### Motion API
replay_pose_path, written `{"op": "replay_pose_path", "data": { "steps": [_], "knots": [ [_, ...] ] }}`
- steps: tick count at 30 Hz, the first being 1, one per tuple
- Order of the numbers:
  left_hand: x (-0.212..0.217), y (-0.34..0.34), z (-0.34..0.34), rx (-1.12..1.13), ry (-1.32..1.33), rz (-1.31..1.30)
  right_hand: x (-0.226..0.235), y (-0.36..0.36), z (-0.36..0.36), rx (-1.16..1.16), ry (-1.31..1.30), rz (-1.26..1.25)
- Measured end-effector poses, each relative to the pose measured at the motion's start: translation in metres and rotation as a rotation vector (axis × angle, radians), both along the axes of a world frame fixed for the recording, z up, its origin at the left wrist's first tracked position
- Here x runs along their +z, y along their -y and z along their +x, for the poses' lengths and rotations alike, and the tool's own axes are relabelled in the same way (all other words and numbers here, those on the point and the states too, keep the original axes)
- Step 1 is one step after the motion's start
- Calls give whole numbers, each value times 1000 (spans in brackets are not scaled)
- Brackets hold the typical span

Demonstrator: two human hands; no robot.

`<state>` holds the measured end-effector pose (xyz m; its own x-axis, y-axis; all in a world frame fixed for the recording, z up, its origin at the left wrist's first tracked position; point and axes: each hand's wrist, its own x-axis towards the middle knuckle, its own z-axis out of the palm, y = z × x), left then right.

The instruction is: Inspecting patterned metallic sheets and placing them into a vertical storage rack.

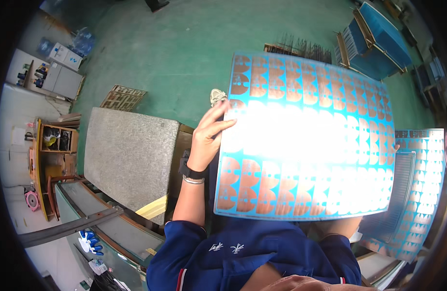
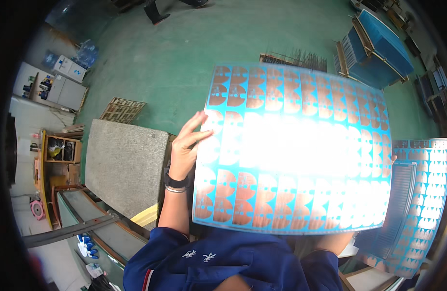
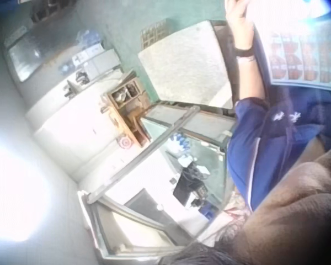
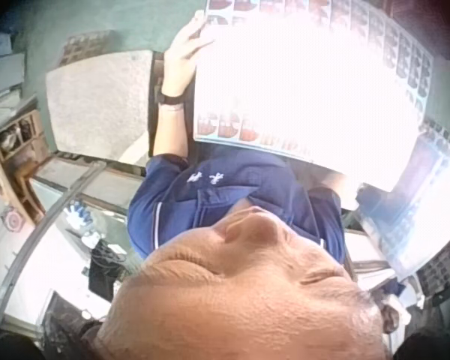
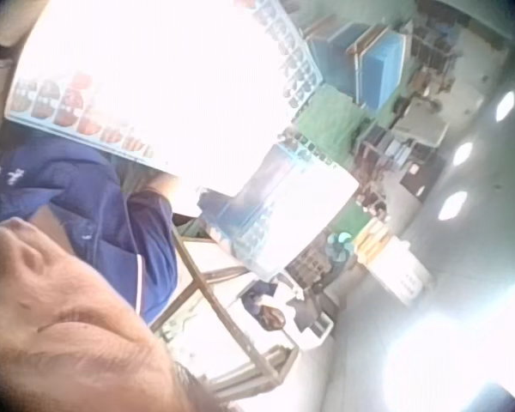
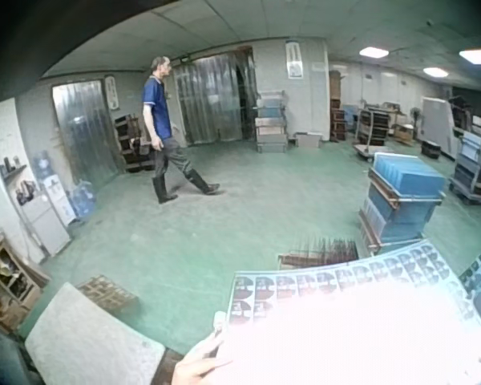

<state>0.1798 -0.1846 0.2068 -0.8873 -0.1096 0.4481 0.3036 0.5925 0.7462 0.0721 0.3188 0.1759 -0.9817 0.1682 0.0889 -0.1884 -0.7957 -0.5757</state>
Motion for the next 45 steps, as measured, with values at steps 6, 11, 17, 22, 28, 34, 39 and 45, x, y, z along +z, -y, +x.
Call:
{"op": "replay_pose_path", "data": {
  "steps": [6,11,17,22,28,34,39,45],
  "knots": [
    [-5,-12,0,-37,301,782,-13,-2,19,19,25,-49],
    [-20,-8,4,-178,447,1354,-15,1,33,15,43,-66],
    [-24,-22,5,-185,456,1390,-20,4,42,5,61,-76],
    [-34,-19,9,-179,468,1484,-33,2,40,17,98,-77],
    [-28,-16,0,-185,363,1526,-64,-64,34,361,-35,-119],
    [-29,-13,-4,-149,332,1507,-55,-11,41,372,-109,-132],
    [-20,-12,3,-168,331,1487,-57,-5,37,330,68,-176],
    [-12,-13,8,-193,276,1365,-49,6,41,122,196,-137]
  ]
}}
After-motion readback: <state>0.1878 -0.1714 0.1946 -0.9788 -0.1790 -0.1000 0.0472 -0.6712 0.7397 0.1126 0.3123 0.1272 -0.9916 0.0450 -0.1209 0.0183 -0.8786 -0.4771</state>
